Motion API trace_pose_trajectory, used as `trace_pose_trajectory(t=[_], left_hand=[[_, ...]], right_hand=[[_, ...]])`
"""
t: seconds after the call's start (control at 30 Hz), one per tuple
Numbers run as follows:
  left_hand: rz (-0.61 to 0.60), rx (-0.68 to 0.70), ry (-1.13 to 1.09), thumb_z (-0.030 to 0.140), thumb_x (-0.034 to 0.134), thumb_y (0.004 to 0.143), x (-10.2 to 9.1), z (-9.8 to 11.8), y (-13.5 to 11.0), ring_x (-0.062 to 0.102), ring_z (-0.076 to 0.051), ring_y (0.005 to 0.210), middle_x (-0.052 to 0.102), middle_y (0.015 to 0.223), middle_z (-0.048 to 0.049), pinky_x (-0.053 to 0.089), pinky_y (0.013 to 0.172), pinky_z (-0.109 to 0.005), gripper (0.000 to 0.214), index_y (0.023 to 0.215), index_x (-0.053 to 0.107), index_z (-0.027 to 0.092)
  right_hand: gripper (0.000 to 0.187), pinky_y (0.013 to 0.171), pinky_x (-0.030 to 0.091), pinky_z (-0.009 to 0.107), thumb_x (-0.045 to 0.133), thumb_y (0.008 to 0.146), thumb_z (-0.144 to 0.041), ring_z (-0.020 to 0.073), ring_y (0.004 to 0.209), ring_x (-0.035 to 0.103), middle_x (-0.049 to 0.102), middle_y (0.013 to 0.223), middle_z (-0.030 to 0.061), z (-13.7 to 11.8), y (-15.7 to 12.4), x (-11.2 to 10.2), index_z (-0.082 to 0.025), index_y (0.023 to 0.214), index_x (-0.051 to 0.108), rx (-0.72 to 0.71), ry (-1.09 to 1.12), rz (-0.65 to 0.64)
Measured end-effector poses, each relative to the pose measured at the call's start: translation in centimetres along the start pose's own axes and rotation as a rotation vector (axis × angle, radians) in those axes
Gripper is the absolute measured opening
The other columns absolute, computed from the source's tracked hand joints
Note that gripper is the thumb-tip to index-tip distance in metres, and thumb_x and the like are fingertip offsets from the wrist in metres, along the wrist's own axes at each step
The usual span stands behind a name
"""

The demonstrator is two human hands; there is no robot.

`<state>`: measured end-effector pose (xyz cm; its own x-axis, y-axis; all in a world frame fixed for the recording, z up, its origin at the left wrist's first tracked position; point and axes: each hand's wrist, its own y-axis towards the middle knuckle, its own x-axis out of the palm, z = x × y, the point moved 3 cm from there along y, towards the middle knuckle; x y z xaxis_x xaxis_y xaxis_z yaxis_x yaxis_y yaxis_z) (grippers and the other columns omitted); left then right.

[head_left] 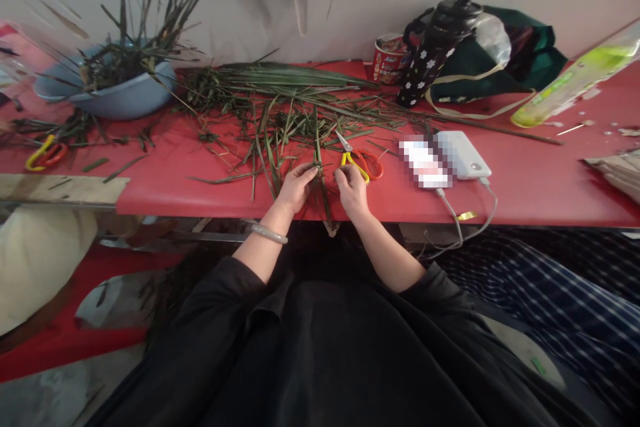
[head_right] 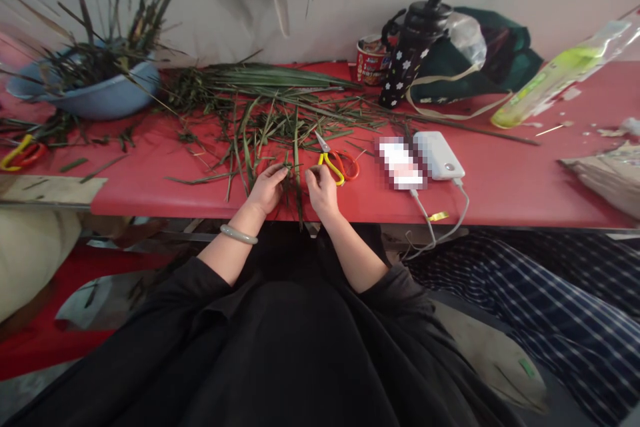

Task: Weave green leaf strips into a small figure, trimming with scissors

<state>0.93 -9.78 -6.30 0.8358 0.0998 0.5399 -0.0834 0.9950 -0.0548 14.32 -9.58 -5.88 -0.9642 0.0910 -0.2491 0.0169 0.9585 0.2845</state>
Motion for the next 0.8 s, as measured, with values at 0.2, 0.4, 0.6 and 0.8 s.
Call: trace_pose_trajectory(t=[0.2, 0.4, 0.6, 0.8], left_hand=[[-0.07, 0.036, 0.203, 0.023, 0.069, 0.058, 0.21, -0.17, -0.3, 0.055, -0.009, 0.067, 0.062, 0.07, 0.0019, 0.041, 0.072, -0.025, 0.02, 0.076, 0.064, 0.016], [-0.107, 0.083, 0.362, 0.025, 0.067, 0.06, 0.44, -0.07, -0.56, 0.052, -0.009, 0.069, 0.061, 0.072, 0.002, 0.04, 0.073, -0.025, 0.02, 0.077, 0.063, 0.016], [-0.109, 0.091, 0.404, 0.026, 0.067, 0.059, 0.36, -0.18, -0.52, 0.053, -0.01, 0.072, 0.061, 0.074, 0.0023, 0.04, 0.077, -0.027, 0.021, 0.078, 0.063, 0.017], [-0.11, 0.114, 0.457, 0.028, 0.066, 0.061, 0.44, -0.06, -0.58, 0.053, -0.01, 0.072, 0.061, 0.075, 0.0015, 0.041, 0.076, -0.027, 0.021, 0.078, 0.063, 0.017]], right_hand=[[0.023, 0.079, 0.046, 0.028, 0.046, 0.08, -0.031, 0.0153, 0.095, 0.052, 0.053, 0.104, 0.0084, -0.43, -0.03, -0.16, -0.019, 0.098, 0.053, -0.157, 0.032, 0.05], [0.016, 0.078, 0.047, 0.03, 0.048, 0.079, -0.028, 0.0171, 0.098, 0.052, 0.056, 0.101, 0.0071, -0.4, 0.19, -0.05, -0.02, 0.088, 0.059, -0.196, -0.003, 0.011], [0.013, 0.073, 0.047, 0.03, 0.048, 0.079, -0.027, 0.0163, 0.091, 0.055, 0.058, 0.097, 0.0065, -0.31, 0.28, 0.0, -0.019, 0.079, 0.059, -0.188, -0.009, 0.0], [0.013, 0.072, 0.047, 0.031, 0.048, 0.078, -0.027, 0.017, 0.09, 0.055, 0.058, 0.097, 0.0065, -0.25, 0.27, -0.01, -0.019, 0.075, 0.057, -0.182, -0.033, -0.014]])
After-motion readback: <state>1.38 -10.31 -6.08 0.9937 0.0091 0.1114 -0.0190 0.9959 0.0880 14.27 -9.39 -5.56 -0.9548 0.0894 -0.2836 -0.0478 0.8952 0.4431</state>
